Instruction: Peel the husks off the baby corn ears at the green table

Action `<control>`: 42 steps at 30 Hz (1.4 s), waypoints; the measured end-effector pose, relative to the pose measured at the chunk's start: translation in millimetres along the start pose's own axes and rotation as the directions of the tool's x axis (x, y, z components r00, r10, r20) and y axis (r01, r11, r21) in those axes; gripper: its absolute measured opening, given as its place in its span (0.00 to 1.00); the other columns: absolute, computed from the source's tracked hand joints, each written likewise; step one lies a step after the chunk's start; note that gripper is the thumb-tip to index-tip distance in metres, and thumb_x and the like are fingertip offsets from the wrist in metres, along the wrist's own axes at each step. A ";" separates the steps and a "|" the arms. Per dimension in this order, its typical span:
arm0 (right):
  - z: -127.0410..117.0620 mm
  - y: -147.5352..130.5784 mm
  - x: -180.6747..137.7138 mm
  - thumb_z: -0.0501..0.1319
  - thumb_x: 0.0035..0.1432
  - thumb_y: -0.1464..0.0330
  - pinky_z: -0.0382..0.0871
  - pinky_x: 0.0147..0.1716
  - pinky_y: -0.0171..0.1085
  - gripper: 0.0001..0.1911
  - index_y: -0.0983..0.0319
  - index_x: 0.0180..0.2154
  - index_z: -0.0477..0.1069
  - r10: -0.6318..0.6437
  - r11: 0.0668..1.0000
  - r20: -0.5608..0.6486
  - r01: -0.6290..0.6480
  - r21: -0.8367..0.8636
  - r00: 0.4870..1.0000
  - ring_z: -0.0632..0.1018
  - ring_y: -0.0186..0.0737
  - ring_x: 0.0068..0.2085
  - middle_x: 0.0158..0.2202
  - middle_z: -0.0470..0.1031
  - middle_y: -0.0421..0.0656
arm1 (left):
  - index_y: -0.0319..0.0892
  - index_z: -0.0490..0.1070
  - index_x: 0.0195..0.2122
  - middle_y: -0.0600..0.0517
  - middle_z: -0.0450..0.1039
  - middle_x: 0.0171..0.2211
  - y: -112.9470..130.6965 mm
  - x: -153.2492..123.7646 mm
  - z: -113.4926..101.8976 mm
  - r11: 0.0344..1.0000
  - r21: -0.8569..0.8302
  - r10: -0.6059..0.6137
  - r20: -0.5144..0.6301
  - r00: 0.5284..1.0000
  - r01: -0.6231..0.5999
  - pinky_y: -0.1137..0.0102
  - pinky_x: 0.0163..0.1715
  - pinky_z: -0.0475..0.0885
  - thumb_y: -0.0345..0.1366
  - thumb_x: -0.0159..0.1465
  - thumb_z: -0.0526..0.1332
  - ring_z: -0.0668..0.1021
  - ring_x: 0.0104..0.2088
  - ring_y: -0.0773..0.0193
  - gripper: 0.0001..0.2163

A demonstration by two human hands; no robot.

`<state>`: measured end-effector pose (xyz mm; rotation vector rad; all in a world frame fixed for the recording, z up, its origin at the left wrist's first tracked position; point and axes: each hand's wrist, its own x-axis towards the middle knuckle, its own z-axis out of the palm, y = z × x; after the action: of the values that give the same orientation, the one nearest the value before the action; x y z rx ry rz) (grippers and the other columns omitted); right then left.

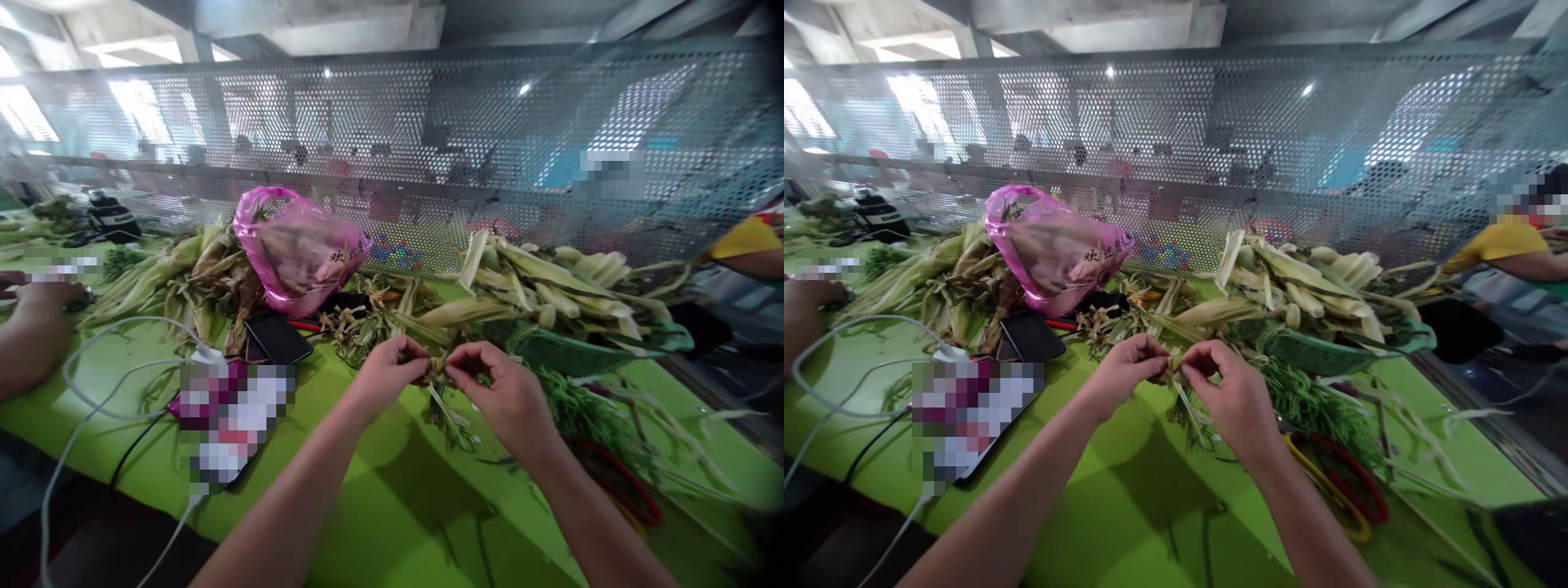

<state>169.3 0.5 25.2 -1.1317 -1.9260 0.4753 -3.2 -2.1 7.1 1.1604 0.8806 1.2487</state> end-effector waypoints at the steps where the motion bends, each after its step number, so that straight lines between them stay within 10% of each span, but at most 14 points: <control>1: 0.6 -0.3 0.1 0.62 0.55 0.65 0.70 0.32 0.36 0.05 0.59 0.33 0.72 0.019 1.000 -0.006 -0.019 0.023 1.000 0.75 0.38 0.30 0.28 0.75 0.40 | 0.38 0.67 0.32 0.55 0.67 0.26 1.3 -1.1 0.2 1.000 -0.001 -0.001 0.013 1.000 0.001 0.73 0.32 0.65 0.33 0.55 0.63 0.70 0.27 0.70 0.06; 12: 1.2 5.2 2.6 0.66 0.52 0.62 0.72 0.35 0.38 0.10 0.61 0.34 0.75 0.141 0.953 0.057 -0.151 0.264 0.988 0.77 0.40 0.33 0.31 0.77 0.43 | 0.36 0.70 0.34 0.53 0.71 0.30 0.0 0.4 -2.7 0.999 0.046 0.004 0.014 1.000 -0.004 0.72 0.35 0.66 0.31 0.52 0.67 0.71 0.30 0.70 0.10; 42: -9.0 -1.6 1.1 0.54 0.62 0.68 0.68 0.37 0.39 0.07 0.58 0.38 0.70 -0.161 0.958 0.115 0.183 -0.220 0.980 0.76 0.42 0.37 0.35 0.75 0.43 | 0.36 0.68 0.30 0.55 0.71 0.24 -3.6 2.8 3.0 0.993 -0.080 -0.086 -0.053 0.995 0.081 0.73 0.30 0.68 0.32 0.45 0.72 0.73 0.26 0.71 0.15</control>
<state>175.4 -0.2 32.0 -1.0879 -2.1854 0.2181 0.9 0.4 4.6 1.0210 0.9052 1.2415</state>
